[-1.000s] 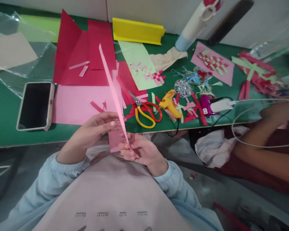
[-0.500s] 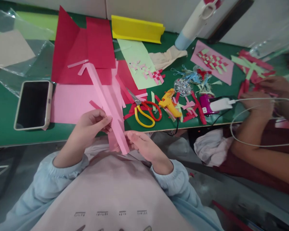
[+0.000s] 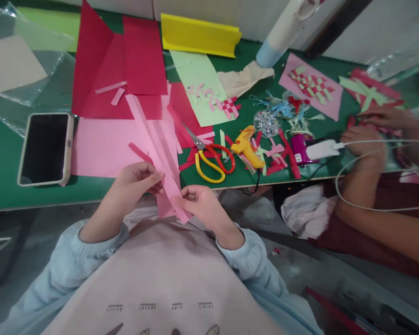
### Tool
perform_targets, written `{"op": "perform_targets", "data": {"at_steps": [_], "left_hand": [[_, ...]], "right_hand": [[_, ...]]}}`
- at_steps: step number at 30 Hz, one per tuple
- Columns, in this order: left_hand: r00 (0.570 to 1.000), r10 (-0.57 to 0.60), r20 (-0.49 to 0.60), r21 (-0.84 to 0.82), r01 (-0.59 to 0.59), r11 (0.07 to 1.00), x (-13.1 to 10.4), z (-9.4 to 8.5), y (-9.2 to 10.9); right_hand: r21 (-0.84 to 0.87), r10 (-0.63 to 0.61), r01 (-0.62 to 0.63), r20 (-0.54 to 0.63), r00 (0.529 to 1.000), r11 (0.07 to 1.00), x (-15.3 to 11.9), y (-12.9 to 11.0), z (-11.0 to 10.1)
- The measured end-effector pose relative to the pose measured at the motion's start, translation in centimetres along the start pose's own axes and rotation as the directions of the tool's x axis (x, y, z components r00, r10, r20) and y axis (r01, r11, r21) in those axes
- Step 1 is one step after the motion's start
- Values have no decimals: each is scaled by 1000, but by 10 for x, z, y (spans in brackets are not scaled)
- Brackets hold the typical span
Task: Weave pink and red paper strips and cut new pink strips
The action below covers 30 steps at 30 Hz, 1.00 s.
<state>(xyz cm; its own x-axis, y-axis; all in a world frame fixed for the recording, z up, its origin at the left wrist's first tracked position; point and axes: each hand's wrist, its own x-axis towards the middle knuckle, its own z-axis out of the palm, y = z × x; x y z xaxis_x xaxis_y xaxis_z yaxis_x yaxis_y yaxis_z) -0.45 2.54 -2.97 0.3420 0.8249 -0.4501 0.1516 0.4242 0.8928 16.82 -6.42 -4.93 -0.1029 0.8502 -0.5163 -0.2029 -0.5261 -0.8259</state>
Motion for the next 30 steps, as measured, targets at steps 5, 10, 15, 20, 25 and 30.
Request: {"op": "perform_targets", "data": {"at_steps": [5,10,15,20,25,30], "left_hand": [[997,66,-51,70,-62,996,2,-2,-1],[990,83,-116,93,-72,993,4,-5,2],[982,87,-167,63,-77,995,5,-7,2],[982,87,-170,52,-80,995,6,-11,-4],[987,59,-151,4,-59,998,7,-11,-6],[989,8,-149,-50,-15,999,10,-9,-5]], "right_hand": [[-88,33,-34,-11,999,995,-1,3,-2],[-136,131,-127,17,991,982,-7,7,-9],[-161,198,-187,56,979,969,-12,12,-18],[-181,205,-192,61,977,965,-13,18,-25],[-187,214,-198,74,974,962,-13,21,-26],[-140,207,-198,51,977,970,-13,15,-22]]}}
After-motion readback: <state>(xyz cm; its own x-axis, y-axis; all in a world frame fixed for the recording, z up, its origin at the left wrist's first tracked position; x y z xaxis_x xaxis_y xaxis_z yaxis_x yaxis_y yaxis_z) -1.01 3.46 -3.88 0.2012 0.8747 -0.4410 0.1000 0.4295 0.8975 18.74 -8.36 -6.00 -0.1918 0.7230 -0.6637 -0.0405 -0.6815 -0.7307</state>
